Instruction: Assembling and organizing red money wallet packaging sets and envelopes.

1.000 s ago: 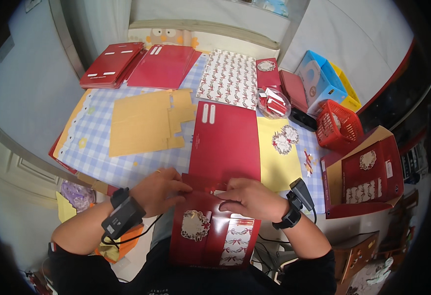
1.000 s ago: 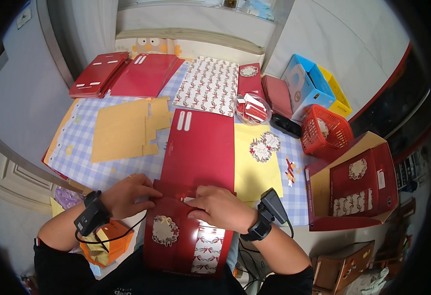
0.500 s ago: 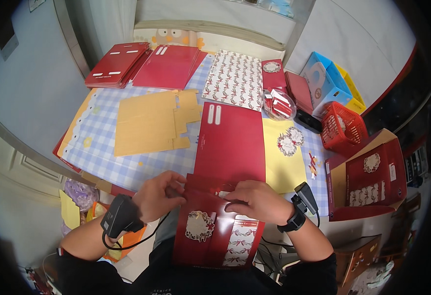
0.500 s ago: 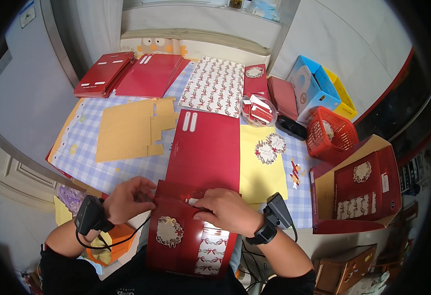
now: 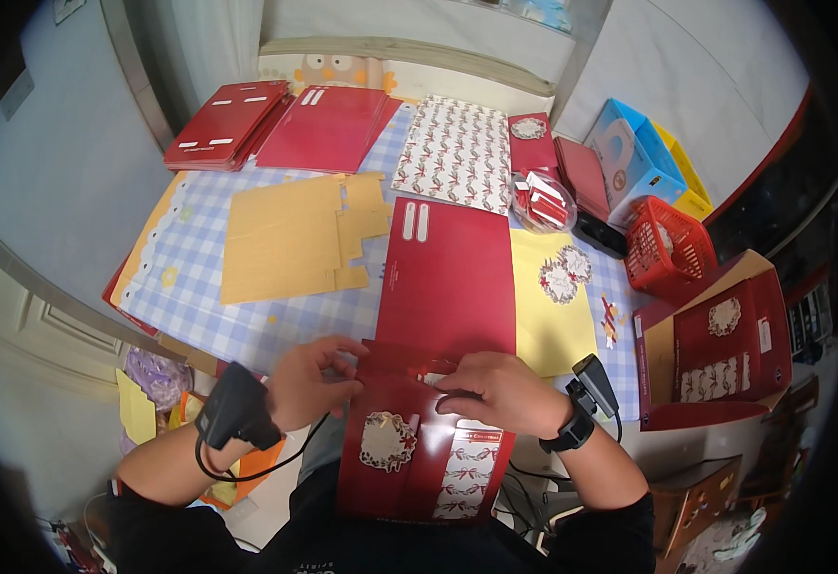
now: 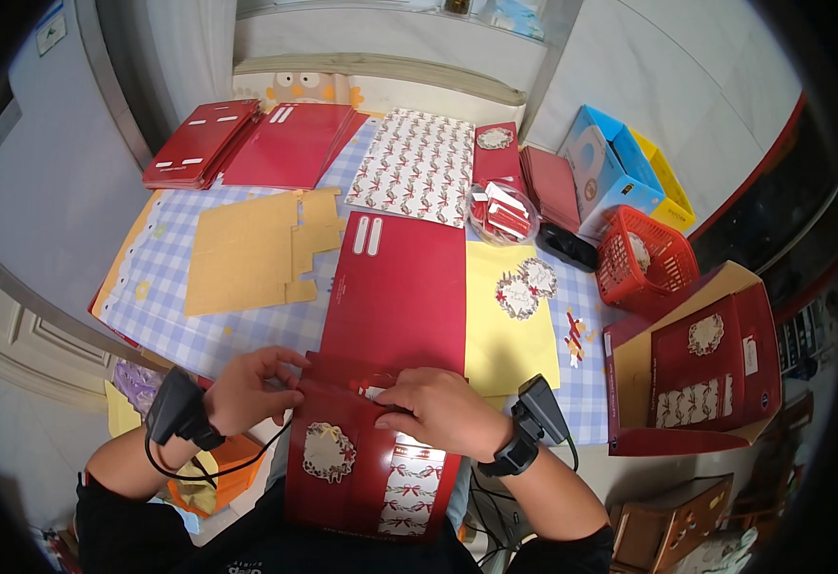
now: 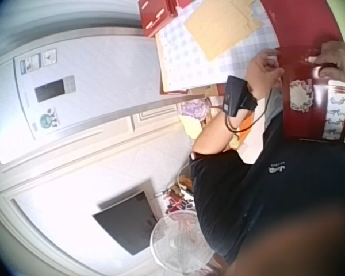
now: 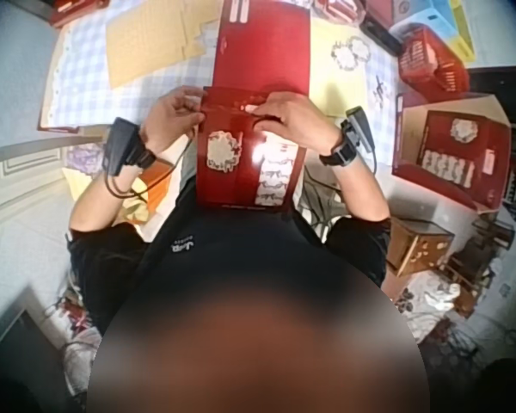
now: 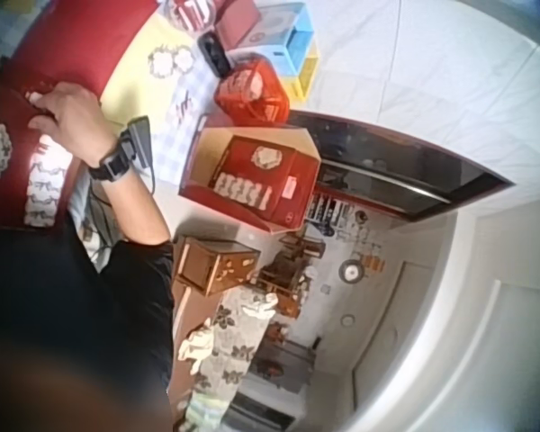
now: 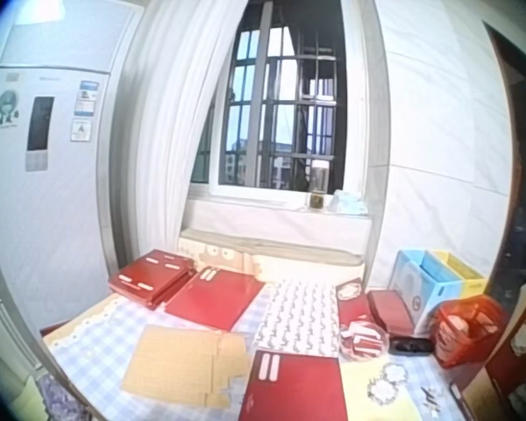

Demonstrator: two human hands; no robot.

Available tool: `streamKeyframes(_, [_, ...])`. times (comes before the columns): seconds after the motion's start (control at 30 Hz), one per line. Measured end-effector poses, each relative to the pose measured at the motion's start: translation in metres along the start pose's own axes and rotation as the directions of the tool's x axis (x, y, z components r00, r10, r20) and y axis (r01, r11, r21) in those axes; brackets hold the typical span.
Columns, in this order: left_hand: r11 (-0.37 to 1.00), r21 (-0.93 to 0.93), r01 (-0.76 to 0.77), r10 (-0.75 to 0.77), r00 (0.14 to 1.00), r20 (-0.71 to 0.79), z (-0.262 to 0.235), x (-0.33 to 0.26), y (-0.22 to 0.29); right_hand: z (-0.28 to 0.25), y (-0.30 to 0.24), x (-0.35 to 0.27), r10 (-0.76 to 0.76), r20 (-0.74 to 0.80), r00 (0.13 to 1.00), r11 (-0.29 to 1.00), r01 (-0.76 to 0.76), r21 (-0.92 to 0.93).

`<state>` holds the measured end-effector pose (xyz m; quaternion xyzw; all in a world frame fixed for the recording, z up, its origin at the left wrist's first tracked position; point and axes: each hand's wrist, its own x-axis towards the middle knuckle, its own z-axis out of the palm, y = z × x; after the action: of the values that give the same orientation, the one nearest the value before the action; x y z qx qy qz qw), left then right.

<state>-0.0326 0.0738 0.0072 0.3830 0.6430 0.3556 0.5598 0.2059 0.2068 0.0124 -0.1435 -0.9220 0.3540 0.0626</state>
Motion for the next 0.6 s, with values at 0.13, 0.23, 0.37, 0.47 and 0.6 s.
streamKeyframes(0.13, [0.953,0.283,-0.107,0.116,0.993,-0.013,0.002,-0.002,-0.007,0.000,0.000,0.001,-0.014,-0.004,1.000,1.000,0.014,-0.008])
streamKeyframes(0.23, [0.851,0.471,-0.231,0.265,0.964,-0.005,-0.001,-0.001,-0.008,-0.001,0.000,0.001,-0.018,0.002,1.000,1.000,0.018,-0.016])
streamKeyframes(0.37, [0.837,0.514,-0.187,0.196,0.980,0.036,0.000,-0.003,0.002,-0.001,-0.001,0.000,0.002,0.005,1.000,1.000,-0.002,-0.012])
streamKeyframes(0.47, [0.841,0.510,-0.183,0.191,0.981,0.037,0.001,-0.003,0.003,-0.002,-0.005,0.000,0.018,-0.016,1.000,0.999,-0.019,-0.027])
streamKeyframes(0.6, [0.822,0.532,-0.202,0.190,0.979,0.079,0.001,-0.001,0.006,-0.001,-0.004,-0.001,0.044,-0.027,0.999,0.999,-0.044,-0.004])
